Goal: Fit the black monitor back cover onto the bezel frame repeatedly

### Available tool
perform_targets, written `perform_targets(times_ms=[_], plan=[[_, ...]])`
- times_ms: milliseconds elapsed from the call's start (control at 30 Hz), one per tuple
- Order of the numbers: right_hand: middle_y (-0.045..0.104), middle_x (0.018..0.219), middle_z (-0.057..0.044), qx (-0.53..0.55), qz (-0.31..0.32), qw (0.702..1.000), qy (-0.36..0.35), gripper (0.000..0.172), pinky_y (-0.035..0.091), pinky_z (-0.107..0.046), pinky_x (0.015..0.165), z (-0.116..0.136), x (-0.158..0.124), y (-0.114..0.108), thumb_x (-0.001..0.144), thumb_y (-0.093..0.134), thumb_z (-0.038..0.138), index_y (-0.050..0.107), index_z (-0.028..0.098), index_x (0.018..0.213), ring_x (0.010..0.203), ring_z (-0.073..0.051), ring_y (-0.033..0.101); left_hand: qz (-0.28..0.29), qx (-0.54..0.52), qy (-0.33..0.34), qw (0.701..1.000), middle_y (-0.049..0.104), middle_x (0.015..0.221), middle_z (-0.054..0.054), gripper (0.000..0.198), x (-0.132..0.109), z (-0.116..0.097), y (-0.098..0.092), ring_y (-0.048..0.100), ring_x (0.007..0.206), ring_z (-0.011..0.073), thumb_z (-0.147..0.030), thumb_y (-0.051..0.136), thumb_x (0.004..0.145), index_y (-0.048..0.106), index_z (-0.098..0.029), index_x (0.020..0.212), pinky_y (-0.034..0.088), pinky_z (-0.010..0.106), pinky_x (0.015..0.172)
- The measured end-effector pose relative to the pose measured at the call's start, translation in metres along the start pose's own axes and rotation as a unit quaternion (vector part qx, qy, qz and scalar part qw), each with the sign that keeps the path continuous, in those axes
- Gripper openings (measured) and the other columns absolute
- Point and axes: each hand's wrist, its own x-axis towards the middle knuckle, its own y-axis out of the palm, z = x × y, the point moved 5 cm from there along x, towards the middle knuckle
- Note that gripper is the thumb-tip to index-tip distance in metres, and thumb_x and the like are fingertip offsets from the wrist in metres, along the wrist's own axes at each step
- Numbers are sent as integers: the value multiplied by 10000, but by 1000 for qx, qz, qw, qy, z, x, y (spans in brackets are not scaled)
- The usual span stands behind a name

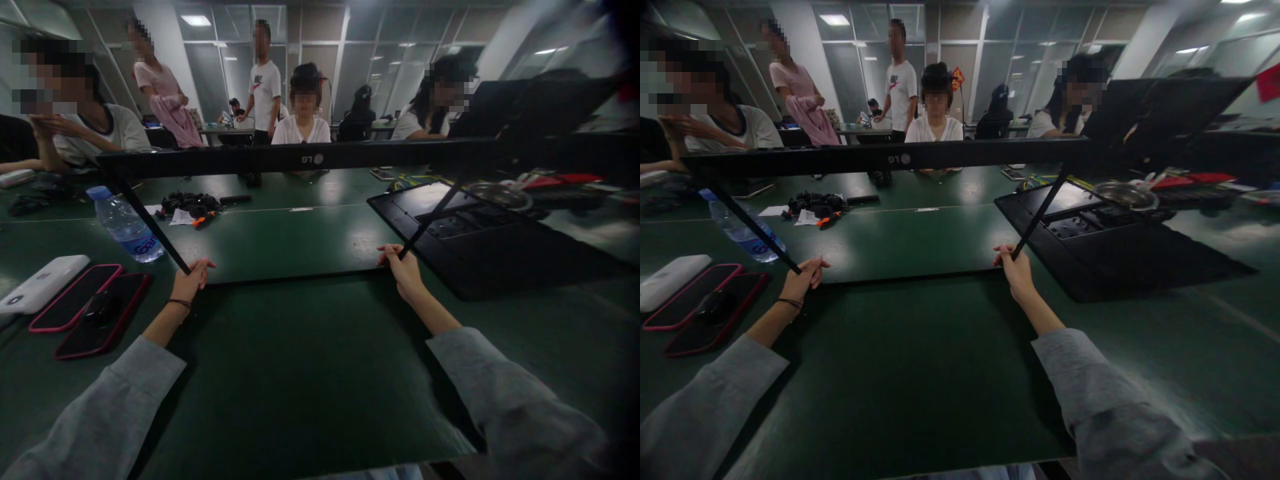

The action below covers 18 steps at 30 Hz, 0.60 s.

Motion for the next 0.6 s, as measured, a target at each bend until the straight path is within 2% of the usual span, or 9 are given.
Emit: perform_targets(times_ms=[133, 600], plan=[[601, 616, 16, -17, 11, 1000, 4, 503, 488, -328, 649, 0, 0, -1, 827, 635, 708, 634, 208, 889, 587, -156, 599, 4, -4, -1, 1000, 368, 433, -73, 323, 0, 1, -1, 361, 377, 62, -477, 682, 813, 673, -166, 723, 282, 209, 429], [639, 617, -3, -57, 26, 998, 8, 423, 494, -361, 711, -1, 3, -3, 874, 611, 621, 647, 201, 913, 623, -184, 632, 4, 18, -1, 1000, 376, 440, -67, 349, 1, 2, -2, 364, 385, 86, -520, 682, 780, 658, -178, 714, 280, 231, 439]])
